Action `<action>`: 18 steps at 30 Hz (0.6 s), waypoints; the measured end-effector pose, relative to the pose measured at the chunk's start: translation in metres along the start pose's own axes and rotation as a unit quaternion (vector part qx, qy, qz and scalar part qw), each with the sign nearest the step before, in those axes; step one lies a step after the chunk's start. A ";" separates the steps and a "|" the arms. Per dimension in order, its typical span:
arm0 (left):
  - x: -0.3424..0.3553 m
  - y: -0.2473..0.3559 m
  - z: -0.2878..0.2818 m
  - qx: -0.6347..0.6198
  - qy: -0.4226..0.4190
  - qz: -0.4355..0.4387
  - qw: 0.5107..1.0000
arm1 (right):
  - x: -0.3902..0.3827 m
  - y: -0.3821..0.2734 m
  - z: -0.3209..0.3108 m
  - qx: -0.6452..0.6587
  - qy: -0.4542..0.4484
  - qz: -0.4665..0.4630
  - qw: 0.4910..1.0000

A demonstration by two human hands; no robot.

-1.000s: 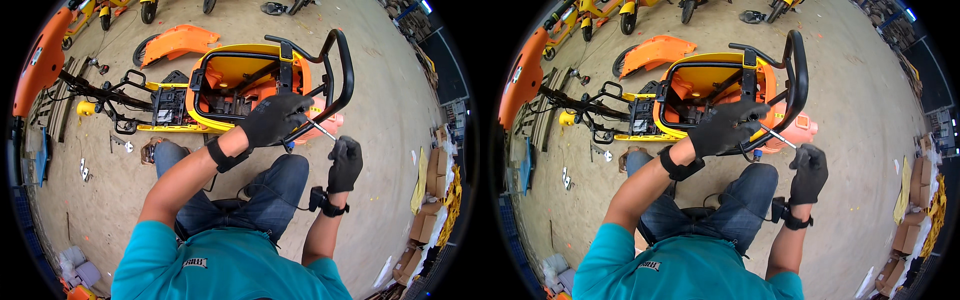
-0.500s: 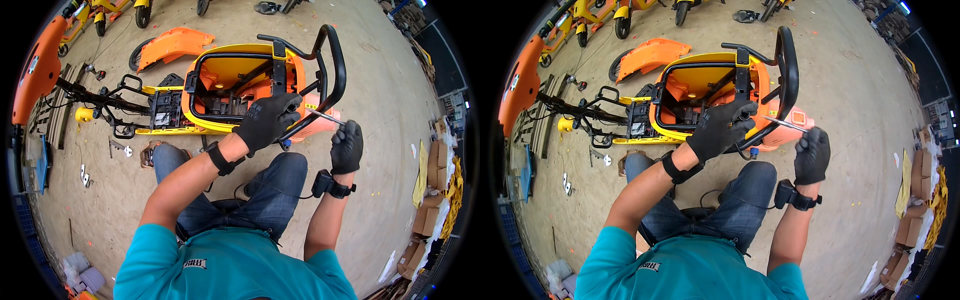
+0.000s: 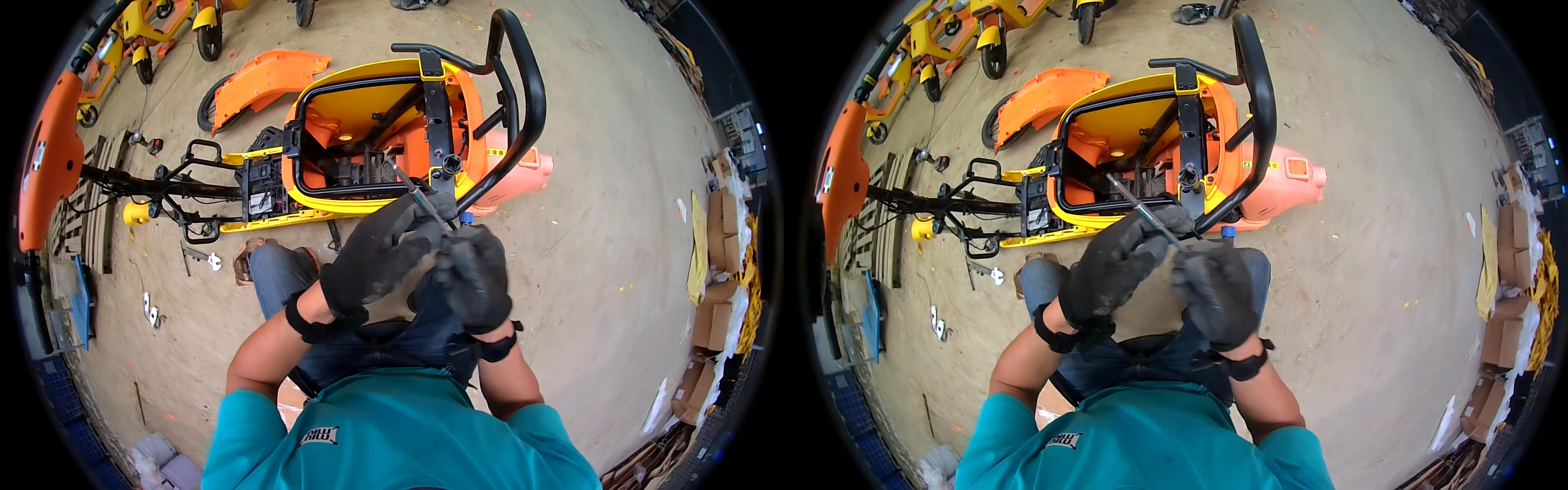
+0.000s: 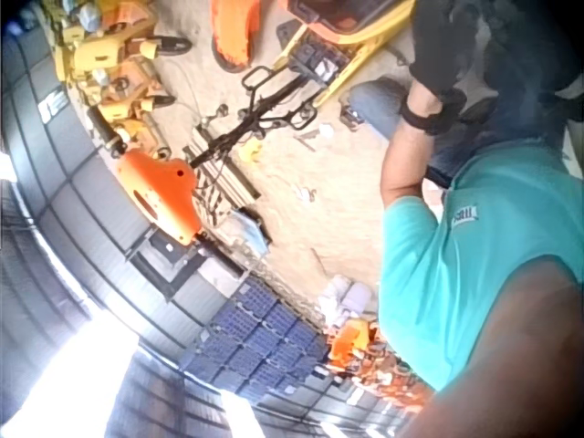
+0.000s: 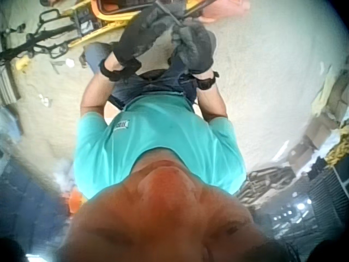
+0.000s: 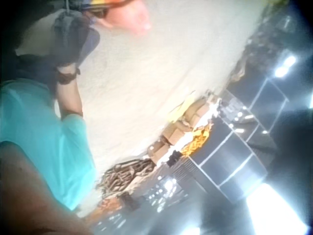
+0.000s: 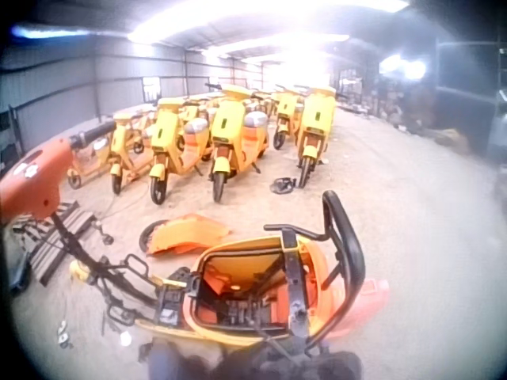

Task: The person unscrews bolts from a bracket on an orange scooter using a screwdriver, removes the bracket, and then uses a screwdriver on a wire assembly inside the battery compartment.

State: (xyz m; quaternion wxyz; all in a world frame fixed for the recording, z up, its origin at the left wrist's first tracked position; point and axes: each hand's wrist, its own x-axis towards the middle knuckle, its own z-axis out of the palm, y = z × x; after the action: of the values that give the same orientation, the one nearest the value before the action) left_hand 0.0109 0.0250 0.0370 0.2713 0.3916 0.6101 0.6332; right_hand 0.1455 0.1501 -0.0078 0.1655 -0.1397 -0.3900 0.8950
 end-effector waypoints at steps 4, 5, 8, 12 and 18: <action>-0.004 0.023 -0.015 -0.131 0.027 -0.227 0.965 | 0.015 0.009 0.042 -0.101 -0.029 0.055 0.993; -0.011 0.002 -0.019 -0.132 0.060 -0.129 0.981 | 0.020 0.009 0.033 -0.214 -0.043 0.031 0.975; -0.004 0.010 -0.047 0.001 0.103 -0.123 0.987 | 0.032 -0.015 0.028 -0.472 0.029 -0.164 0.866; 0.004 -0.002 -0.079 0.344 -0.008 -0.125 0.931 | 0.064 -0.039 0.026 -0.546 0.085 -0.311 0.773; 0.028 -0.017 -0.086 0.419 0.004 0.076 0.905 | 0.089 -0.032 0.016 -0.566 0.031 -0.358 0.741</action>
State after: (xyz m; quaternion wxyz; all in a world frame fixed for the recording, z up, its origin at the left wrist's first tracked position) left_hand -0.0777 0.0019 0.0292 0.0308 0.5118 0.7888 0.3390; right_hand 0.0650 0.1958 0.0158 0.3766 -0.0855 -0.8410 0.3790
